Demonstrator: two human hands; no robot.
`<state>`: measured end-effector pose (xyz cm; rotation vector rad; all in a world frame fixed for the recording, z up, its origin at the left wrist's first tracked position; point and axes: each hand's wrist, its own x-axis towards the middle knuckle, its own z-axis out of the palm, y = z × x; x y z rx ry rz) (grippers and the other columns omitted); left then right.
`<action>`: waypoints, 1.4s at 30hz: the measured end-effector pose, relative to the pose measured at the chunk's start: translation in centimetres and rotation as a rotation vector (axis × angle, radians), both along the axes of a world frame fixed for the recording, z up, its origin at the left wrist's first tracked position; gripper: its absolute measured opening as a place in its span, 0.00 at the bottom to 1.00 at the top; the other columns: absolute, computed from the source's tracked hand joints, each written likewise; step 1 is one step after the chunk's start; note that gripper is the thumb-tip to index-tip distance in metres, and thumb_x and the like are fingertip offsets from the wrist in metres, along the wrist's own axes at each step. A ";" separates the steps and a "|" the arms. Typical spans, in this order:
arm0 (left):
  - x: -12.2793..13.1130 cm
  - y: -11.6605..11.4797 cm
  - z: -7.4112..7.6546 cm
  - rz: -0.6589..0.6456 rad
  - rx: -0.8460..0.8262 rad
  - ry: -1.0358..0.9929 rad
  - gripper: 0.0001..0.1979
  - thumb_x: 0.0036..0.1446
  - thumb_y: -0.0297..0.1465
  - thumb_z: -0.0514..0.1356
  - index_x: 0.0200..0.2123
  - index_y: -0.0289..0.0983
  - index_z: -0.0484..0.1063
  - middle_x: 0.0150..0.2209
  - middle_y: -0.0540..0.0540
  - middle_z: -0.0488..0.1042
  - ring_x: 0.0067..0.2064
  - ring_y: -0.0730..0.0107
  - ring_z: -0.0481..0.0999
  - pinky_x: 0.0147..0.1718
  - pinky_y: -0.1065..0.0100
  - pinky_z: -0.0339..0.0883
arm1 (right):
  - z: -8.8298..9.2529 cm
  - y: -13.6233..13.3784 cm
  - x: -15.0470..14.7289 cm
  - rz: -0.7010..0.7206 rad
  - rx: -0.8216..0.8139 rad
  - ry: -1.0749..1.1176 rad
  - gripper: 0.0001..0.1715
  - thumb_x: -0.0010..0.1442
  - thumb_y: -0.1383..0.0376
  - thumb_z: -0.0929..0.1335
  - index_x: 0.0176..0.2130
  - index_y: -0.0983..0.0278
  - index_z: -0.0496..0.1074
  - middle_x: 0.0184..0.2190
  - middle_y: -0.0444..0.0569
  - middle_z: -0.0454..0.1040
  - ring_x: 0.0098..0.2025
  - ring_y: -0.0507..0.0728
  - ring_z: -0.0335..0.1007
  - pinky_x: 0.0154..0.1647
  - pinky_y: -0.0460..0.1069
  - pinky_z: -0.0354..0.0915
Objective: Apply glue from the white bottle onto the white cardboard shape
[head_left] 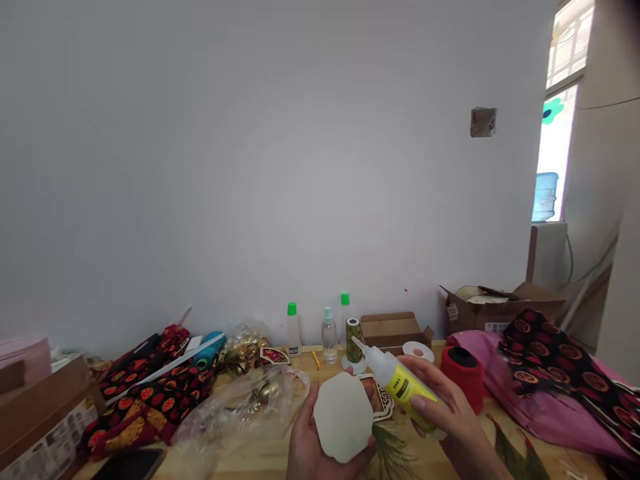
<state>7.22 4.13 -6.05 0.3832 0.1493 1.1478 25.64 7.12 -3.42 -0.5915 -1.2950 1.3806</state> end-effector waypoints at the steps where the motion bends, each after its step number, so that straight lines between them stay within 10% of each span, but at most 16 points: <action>1: 0.1 0.0 -0.1 0.007 -0.023 -0.011 0.23 0.51 0.46 0.46 0.44 0.41 0.67 0.47 0.36 0.69 0.48 0.57 0.67 0.38 0.58 0.61 | -0.1 0.2 0.2 -0.064 0.017 -0.043 0.25 0.39 0.58 0.71 0.39 0.62 0.68 0.37 0.50 0.71 0.31 0.56 0.66 0.25 0.46 0.62; 12: 1.2 -0.3 -0.2 0.006 -0.118 0.025 0.21 0.50 0.45 0.50 0.42 0.38 0.67 0.42 0.38 0.71 0.44 0.59 0.69 0.32 0.64 0.62 | 0.1 0.3 -0.5 -0.086 -0.087 0.276 0.29 0.36 0.68 0.75 0.40 0.61 0.65 0.37 0.47 0.73 0.39 0.55 0.68 0.40 0.46 0.64; 18: 1.2 -0.1 -0.6 -0.016 -0.136 0.069 0.24 0.48 0.49 0.49 0.38 0.39 0.70 0.40 0.38 0.73 0.41 0.58 0.71 0.31 0.63 0.62 | 0.5 -0.4 -1.4 -0.094 -0.237 0.579 0.11 0.44 0.64 0.72 0.27 0.64 0.67 0.23 0.38 0.69 0.17 0.43 0.56 0.11 0.36 0.54; 24: 1.4 0.0 -1.0 -0.049 -0.107 0.083 0.23 0.50 0.48 0.48 0.40 0.39 0.70 0.41 0.36 0.73 0.42 0.57 0.71 0.31 0.63 0.63 | -0.1 -0.2 -1.9 -0.035 -0.354 0.692 0.20 0.41 0.64 0.73 0.34 0.63 0.66 0.24 0.39 0.70 0.15 0.42 0.56 0.12 0.37 0.57; 42: 2.0 -0.5 0.0 0.051 -0.153 0.268 0.22 0.48 0.47 0.51 0.42 0.40 0.67 0.39 0.37 0.74 0.40 0.57 0.72 0.29 0.65 0.63 | -0.2 -1.2 -2.0 -0.550 0.058 0.136 0.21 0.44 0.58 0.70 0.34 0.63 0.59 0.23 0.39 0.65 0.19 0.47 0.61 0.14 0.42 0.60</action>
